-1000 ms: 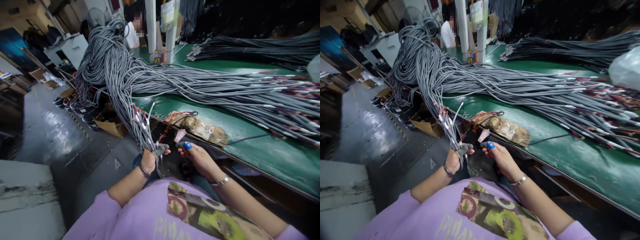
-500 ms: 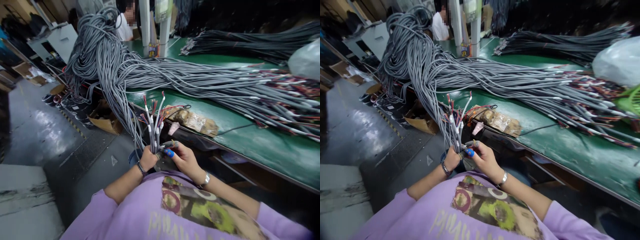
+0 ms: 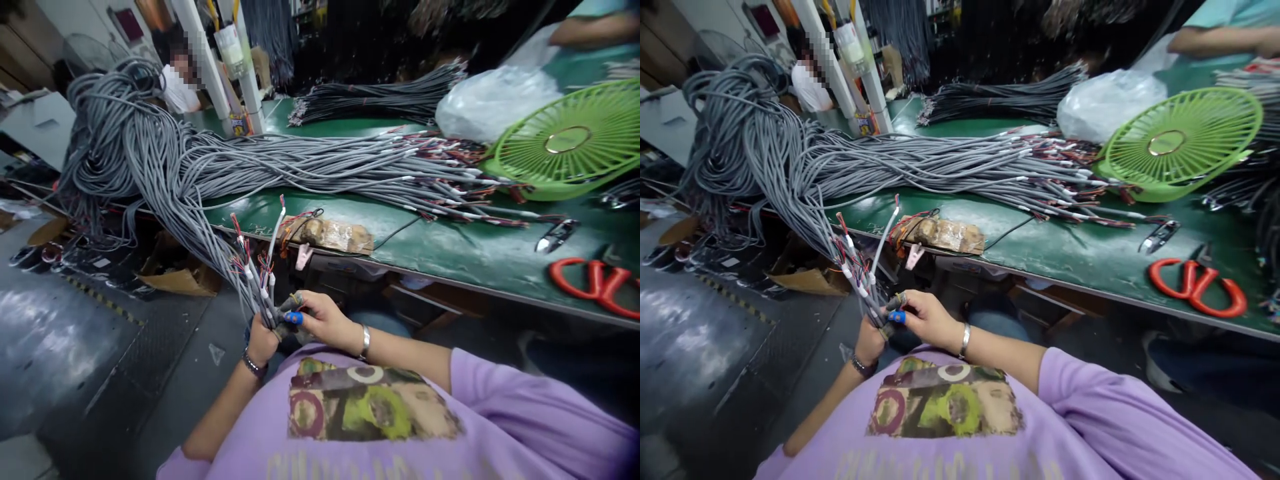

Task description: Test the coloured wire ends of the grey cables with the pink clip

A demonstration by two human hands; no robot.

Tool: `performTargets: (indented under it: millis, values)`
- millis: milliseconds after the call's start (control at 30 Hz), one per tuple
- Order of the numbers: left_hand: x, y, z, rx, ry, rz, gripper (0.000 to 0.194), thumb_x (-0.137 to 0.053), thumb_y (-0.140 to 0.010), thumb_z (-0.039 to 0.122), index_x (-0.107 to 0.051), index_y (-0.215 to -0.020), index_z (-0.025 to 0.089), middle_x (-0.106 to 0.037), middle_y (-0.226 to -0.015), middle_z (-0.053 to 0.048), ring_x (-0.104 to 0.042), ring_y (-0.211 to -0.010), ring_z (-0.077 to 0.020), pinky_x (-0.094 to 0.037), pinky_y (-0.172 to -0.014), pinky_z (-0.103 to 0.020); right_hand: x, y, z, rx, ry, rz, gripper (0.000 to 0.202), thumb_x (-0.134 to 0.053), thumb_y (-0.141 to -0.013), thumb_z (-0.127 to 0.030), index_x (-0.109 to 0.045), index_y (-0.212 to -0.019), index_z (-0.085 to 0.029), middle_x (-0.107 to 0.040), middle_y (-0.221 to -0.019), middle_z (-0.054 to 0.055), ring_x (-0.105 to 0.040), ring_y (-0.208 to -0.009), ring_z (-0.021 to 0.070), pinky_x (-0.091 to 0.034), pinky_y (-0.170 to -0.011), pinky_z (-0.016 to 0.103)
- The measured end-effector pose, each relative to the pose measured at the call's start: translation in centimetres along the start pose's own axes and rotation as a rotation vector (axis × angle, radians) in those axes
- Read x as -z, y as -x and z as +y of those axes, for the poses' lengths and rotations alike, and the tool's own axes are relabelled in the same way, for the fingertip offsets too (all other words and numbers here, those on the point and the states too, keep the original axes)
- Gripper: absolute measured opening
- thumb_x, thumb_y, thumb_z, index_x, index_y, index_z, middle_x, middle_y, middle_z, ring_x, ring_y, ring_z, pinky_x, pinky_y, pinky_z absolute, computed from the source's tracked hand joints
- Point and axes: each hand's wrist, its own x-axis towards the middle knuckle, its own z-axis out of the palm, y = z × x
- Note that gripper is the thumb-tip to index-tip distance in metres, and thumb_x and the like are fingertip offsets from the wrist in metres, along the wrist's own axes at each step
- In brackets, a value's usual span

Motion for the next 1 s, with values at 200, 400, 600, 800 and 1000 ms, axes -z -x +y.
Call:
performTargets:
  millis: [200,400,600,800,1000]
  values:
    - [1.4,1.7,0.1,0.039,0.132,0.051,0.029,-0.078,-0.062,0.043,-0.07,-0.064,0.015,-0.067,-0.059,-0.004,-0.06,-0.057,-0.0162,-0.047,-0.059,-0.028,-1.2,-0.3,-0.5,-0.114,-0.093,0.028,0.034,-0.059,-0.082,-0.05,-0.064,-0.082,-0.017,-0.063,-0.073,0.003,-0.058,-0.066,0.014,-0.049,-0.063,0.026]
    - [3.8,2.5,-1.5,0.046,0.326,0.191,0.034,-0.076,-0.063,0.048,-0.07,-0.068,0.014,-0.066,-0.059,-0.004,-0.06,-0.058,-0.0157,-0.046,-0.06,-0.028,-3.3,-1.5,-1.0,-0.105,0.004,0.024,0.04,-0.052,-0.084,-0.055,-0.063,-0.076,-0.018,-0.059,-0.068,0.003,-0.051,-0.059,0.0127,-0.045,-0.056,0.025]
    - [6.4,2.9,-1.3,0.055,0.558,0.337,0.038,-0.073,-0.064,0.05,-0.067,-0.065,0.013,-0.059,-0.047,-0.002,-0.051,-0.041,-0.0096,-0.037,-0.043,-0.022,-5.1,-1.8,-1.1,-0.12,0.193,-0.036,0.046,-0.046,-0.086,-0.058,-0.06,-0.07,-0.017,-0.054,-0.064,0.002,-0.045,-0.058,0.012,-0.041,-0.054,0.024]
    - [6.7,3.0,-0.7,0.0,0.583,0.339,0.036,-0.073,-0.064,0.049,-0.06,-0.06,0.015,-0.041,-0.033,0.006,-0.032,-0.032,-0.005,-0.021,-0.039,-0.021,-6.7,-1.9,-1.3,-0.194,0.253,-0.109,0.044,-0.045,-0.086,-0.057,-0.059,-0.074,-0.017,-0.057,-0.066,0.002,-0.048,-0.058,0.0125,-0.043,-0.055,0.024]
    - [6.3,2.9,-0.2,-0.009,0.486,0.267,0.043,-0.065,-0.07,0.055,-0.062,-0.059,0.014,-0.038,-0.032,0.006,-0.029,-0.034,-0.0048,-0.019,-0.04,-0.023,-7.1,-1.9,-2.4,-0.171,0.277,0.0,0.035,-0.049,-0.085,-0.05,-0.057,-0.074,-0.018,-0.058,-0.068,0.002,-0.049,-0.061,0.0138,-0.044,-0.057,0.026]
